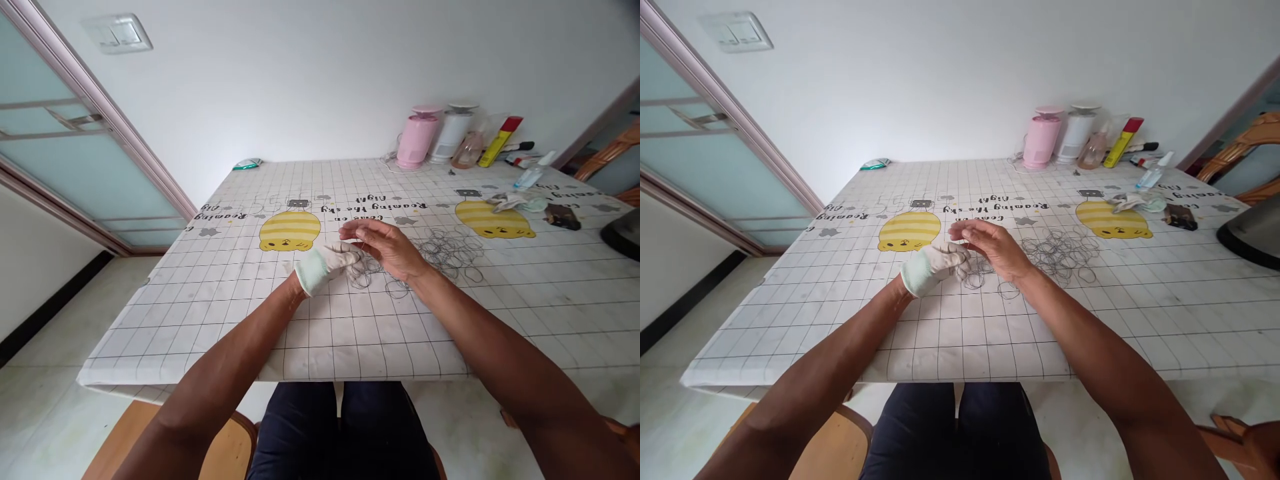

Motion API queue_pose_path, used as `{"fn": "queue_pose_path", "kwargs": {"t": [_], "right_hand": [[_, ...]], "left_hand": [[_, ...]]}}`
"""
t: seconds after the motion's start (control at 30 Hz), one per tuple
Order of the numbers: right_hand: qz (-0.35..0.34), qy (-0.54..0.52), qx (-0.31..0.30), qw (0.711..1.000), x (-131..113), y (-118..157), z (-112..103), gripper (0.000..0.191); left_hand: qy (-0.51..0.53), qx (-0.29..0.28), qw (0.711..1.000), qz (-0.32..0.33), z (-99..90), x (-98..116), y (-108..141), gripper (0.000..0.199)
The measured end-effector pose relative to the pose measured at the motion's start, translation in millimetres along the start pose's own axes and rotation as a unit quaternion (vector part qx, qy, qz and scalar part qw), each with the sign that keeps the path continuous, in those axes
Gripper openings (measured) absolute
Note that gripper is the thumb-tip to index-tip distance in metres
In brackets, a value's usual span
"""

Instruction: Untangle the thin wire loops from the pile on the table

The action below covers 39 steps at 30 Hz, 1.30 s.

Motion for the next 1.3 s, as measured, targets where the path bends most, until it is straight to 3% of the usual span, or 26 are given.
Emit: {"fn": "queue_pose_path", "kwargs": {"t": [0.13, 0.23, 0.33, 0.43, 0.57, 0.73, 0.83, 1.1, 1.2, 1.3], "right_hand": [[-0.032, 0.077, 0.072, 0.994, 0.3, 0.9, -12.2, 0.04], [-0.102, 0.262, 0.121, 0.952, -9.3, 2.9, -25.7, 0.036], [-0.164, 0.412, 0.107, 0.89, -12.1, 3.2, -26.2, 0.031], [-0.174, 0.46, 0.053, 0.869, -3.6, 2.0, -18.4, 0.029], [-0.157, 0.453, 0.016, 0.877, 4.1, 2.2, -8.7, 0.028], [-0.097, 0.37, 0.066, 0.922, 2.0, 2.9, -10.6, 0.024], [-0.072, 0.341, 0.087, 0.933, 0.9, 3.9, -8.7, 0.02], [-0.032, 0.178, 0.071, 0.981, 3.6, 3.2, -1.3, 0.026], [-0.028, 0.175, 0.083, 0.981, 5.6, 3.4, -2.4, 0.027], [-0.059, 0.258, 0.098, 0.959, 3.2, 5.1, -2.0, 0.029]], "left_hand": [[-0.006, 0.009, 1.0, -0.024, 2.1, -6.6, -1.1, 0.052], [-0.056, 0.077, 0.995, -0.02, -10.7, 0.3, 0.7, 0.05], [-0.132, 0.159, 0.978, -0.007, -22.4, 11.2, 3.8, 0.044], [-0.192, 0.184, 0.964, -0.014, -18.1, 16.2, 3.9, 0.028], [-0.194, 0.216, 0.957, -0.025, -9.7, 16.9, 2.4, 0.011], [-0.168, 0.259, 0.951, 0.0, -18.8, 20.4, 3.9, 0.011], [-0.149, 0.296, 0.943, 0.015, -29.4, 21.8, 6.8, 0.01], [-0.224, 0.292, 0.929, 0.044, -25.2, 28.0, 11.5, 0.02], [-0.268, 0.302, 0.914, 0.041, -22.9, 30.7, 14.6, 0.022], [-0.289, 0.322, 0.901, 0.02, -23.7, 31.9, 17.2, 0.02]]}}
Point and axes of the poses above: each hand's wrist, its own y-axis away from the middle knuckle, its own z-axis out of the palm, x = y × z, the point moved 6 cm from there along -y, towards the middle knuckle, and after that the axes turned 8 degrees about -y, right-handed, at the moved point
